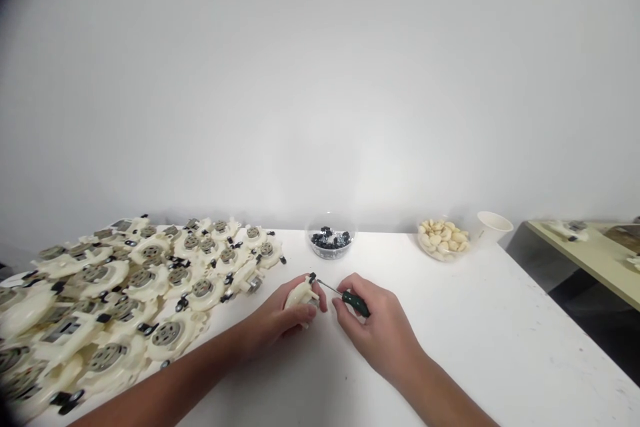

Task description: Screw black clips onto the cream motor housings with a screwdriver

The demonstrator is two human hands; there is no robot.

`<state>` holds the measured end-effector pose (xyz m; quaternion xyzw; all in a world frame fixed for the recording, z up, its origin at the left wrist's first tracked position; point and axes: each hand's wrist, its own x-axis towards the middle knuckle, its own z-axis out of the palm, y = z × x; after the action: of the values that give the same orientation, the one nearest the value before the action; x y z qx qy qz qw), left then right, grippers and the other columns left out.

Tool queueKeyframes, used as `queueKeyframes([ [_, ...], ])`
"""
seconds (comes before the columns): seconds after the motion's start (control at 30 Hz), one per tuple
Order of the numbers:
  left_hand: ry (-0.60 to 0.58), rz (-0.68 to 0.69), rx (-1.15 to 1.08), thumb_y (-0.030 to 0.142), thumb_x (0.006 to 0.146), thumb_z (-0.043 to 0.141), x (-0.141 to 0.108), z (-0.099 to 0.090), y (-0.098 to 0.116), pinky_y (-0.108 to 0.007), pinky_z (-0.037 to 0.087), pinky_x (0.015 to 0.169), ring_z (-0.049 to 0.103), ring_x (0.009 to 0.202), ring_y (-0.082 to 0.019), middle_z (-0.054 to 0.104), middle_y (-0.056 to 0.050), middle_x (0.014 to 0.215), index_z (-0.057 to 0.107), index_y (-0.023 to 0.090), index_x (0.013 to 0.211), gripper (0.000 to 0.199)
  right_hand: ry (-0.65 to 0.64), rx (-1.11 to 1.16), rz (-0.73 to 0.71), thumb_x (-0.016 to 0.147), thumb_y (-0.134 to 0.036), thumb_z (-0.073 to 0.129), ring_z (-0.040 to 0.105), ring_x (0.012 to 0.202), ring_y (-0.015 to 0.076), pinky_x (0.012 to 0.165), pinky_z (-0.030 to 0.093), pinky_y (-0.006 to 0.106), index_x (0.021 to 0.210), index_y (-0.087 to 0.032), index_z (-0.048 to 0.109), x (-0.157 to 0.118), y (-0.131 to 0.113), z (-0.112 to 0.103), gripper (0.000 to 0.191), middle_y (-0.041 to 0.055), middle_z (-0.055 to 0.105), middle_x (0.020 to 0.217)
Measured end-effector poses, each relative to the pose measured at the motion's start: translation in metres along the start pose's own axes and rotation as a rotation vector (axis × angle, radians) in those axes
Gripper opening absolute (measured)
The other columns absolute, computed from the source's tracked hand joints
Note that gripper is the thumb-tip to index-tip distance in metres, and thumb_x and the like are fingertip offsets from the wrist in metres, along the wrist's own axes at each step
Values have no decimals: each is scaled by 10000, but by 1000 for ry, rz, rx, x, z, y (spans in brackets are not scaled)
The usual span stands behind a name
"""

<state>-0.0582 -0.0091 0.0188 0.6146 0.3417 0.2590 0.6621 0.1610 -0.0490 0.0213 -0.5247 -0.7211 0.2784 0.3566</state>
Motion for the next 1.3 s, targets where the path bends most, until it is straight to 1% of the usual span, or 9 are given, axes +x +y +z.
queueKeyframes([
  [0.07, 4, -8, 4, 439, 861, 677, 0, 0, 1, -219, 300, 491, 403, 539, -94, 481, 53, 669, 597, 158, 1009, 328, 4, -10, -40, 959, -301, 581, 550, 667, 153, 623, 417, 263, 931, -244, 641, 0, 2, 2, 88, -17, 639, 765],
  [0.17, 0, -16, 13, 429, 867, 674, -1, 0, 1, -217, 297, 484, 403, 535, -94, 483, 52, 670, 596, 159, 1022, 321, 9, -24, -72, 960, -263, 566, 575, 694, 150, 655, 434, 264, 939, -242, 653, 0, 4, 4, 92, -14, 660, 805],
  [0.37, 0, 47, 49, 386, 879, 688, -1, 1, -2, -222, 329, 550, 432, 598, -102, 504, 43, 711, 605, 148, 1020, 289, 4, -2, -71, 957, -257, 564, 579, 684, 149, 629, 428, 257, 927, -241, 663, -1, 4, 7, 105, -19, 661, 792],
  [0.6, 29, 29, 36, 378, 897, 658, 0, 1, -7, -221, 311, 522, 403, 542, -95, 488, 56, 670, 603, 153, 1023, 263, 11, 29, -62, 943, -250, 576, 561, 679, 150, 634, 418, 253, 917, -241, 657, -1, 6, 8, 86, -22, 648, 779],
  [0.77, 14, 56, 40, 427, 878, 686, 1, 1, -9, -233, 338, 565, 419, 584, -108, 509, 42, 705, 602, 149, 1020, 323, -18, 68, 8, 930, -265, 595, 511, 646, 143, 602, 380, 246, 881, -230, 623, -3, 3, 8, 66, -34, 601, 726],
  [0.9, 8, 104, 33, 403, 874, 708, 1, 0, -10, -257, 368, 668, 460, 700, -134, 543, 13, 800, 608, 145, 1025, 315, -43, 155, 126, 956, -345, 587, 482, 642, 143, 593, 359, 244, 868, -227, 612, -1, 2, 10, 150, -43, 560, 684],
  [0.97, 9, 112, 36, 388, 878, 709, 1, 0, -12, -261, 366, 689, 463, 728, -139, 546, 9, 823, 606, 144, 1033, 306, -56, 179, 164, 963, -373, 585, 479, 648, 144, 594, 355, 243, 857, -224, 608, 0, 3, 9, 184, -44, 548, 678],
  [1.17, 0, 112, 40, 385, 886, 708, 0, 0, -15, -267, 376, 707, 484, 745, -146, 556, 7, 841, 608, 157, 1039, 293, -59, 76, 65, 968, -354, 576, 493, 636, 141, 589, 365, 238, 873, -227, 588, 0, 3, 5, 159, -42, 578, 695],
  [1.3, 24, 125, 55, 408, 882, 719, 1, 1, -18, -282, 399, 747, 532, 818, -174, 602, -22, 918, 603, 162, 1039, 315, -52, -30, -14, 977, -345, 558, 519, 610, 138, 580, 375, 235, 897, -233, 588, -2, 6, 7, 140, -40, 602, 702],
])
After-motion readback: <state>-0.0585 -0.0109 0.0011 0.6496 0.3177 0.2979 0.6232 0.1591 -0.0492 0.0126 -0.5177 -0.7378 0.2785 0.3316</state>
